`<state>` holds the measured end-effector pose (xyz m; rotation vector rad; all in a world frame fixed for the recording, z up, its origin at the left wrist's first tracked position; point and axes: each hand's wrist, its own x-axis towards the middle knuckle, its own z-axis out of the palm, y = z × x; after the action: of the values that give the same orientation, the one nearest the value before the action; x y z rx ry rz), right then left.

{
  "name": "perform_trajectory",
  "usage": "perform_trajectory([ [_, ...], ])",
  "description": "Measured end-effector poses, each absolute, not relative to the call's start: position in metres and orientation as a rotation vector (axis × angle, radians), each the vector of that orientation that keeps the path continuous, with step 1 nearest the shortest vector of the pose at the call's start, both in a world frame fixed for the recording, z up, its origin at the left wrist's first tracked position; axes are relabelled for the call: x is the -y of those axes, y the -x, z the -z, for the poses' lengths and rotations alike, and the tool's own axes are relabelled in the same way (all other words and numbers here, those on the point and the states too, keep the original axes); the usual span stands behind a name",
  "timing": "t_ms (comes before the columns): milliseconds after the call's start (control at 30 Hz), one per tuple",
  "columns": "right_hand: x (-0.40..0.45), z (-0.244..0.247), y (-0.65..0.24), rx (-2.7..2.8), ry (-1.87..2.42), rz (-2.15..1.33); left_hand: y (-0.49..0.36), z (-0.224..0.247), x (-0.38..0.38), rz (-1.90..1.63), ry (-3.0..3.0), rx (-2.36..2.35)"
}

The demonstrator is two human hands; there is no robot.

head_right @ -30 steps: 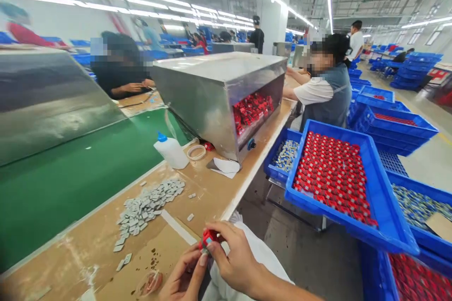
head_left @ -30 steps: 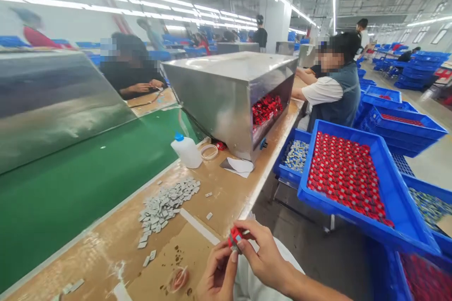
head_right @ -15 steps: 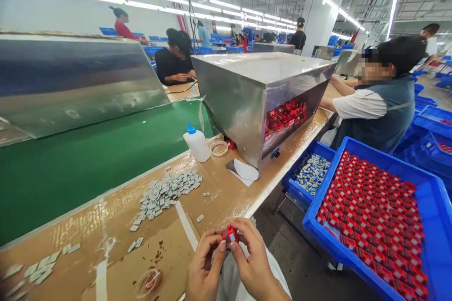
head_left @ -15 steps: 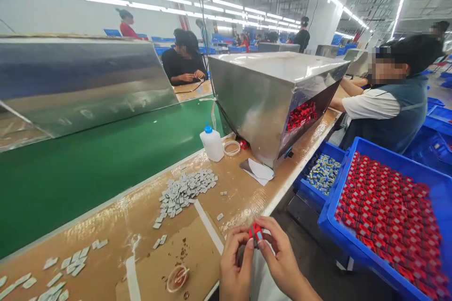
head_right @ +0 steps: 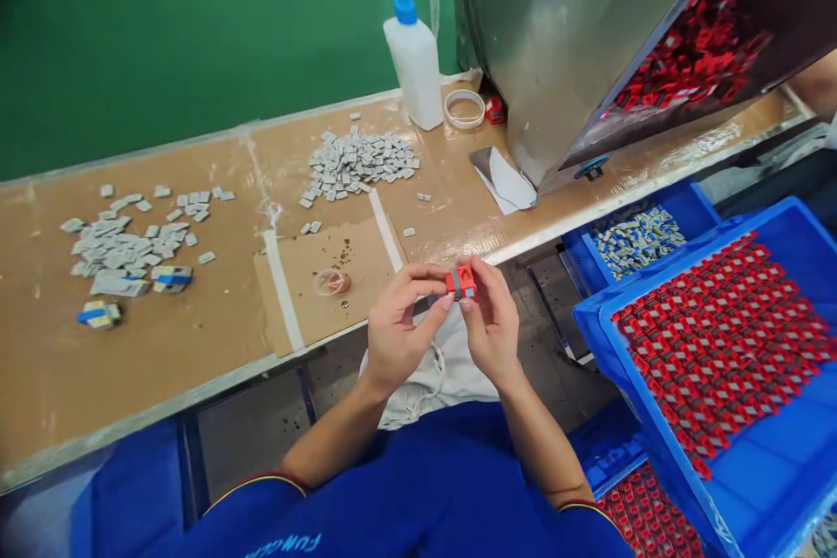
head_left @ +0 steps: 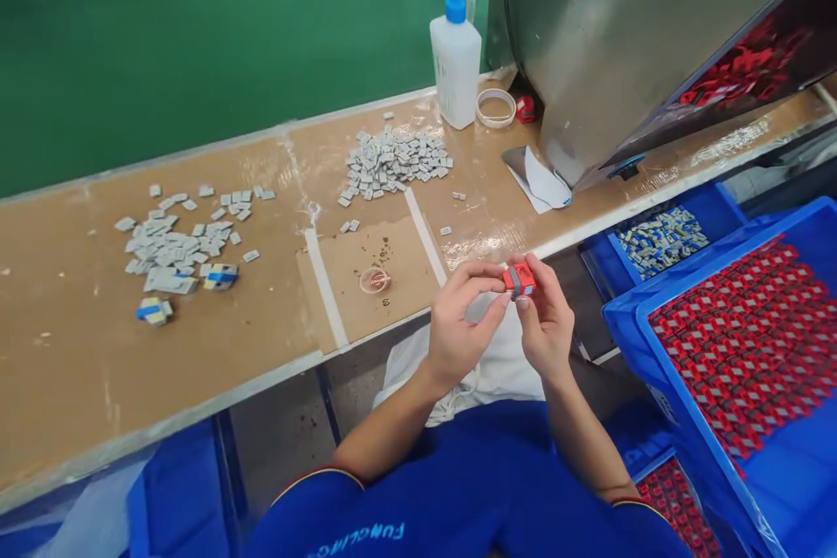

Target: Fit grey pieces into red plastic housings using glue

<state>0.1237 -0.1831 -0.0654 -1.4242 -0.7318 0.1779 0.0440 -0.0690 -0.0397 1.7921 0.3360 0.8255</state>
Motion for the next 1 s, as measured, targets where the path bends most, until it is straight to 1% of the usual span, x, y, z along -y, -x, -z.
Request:
perform_trajectory([
  [267, 0.179, 0.064, -0.129, 0.760, 1.492, -0.199, -0.047, 0.030, 0.071, -0.988, -1.884, -0.331],
  [600, 0.172, 0.071, -0.122, 0.744, 1.465, -0.069, -0.041, 0.028, 0.073, -1.033, -1.836, -0.349],
  [833, 0.175, 0.053, -0.129, 0.813, 1.367, -0.181, -0.043, 0.025, 0.079, -1.156, -1.917, -0.321],
  [1000, 0.183, 0.049, -0.137, 0.868, 1.429, -0.188, -0.044, 0.023, 0.081, -1.184, -1.960, -0.283],
])
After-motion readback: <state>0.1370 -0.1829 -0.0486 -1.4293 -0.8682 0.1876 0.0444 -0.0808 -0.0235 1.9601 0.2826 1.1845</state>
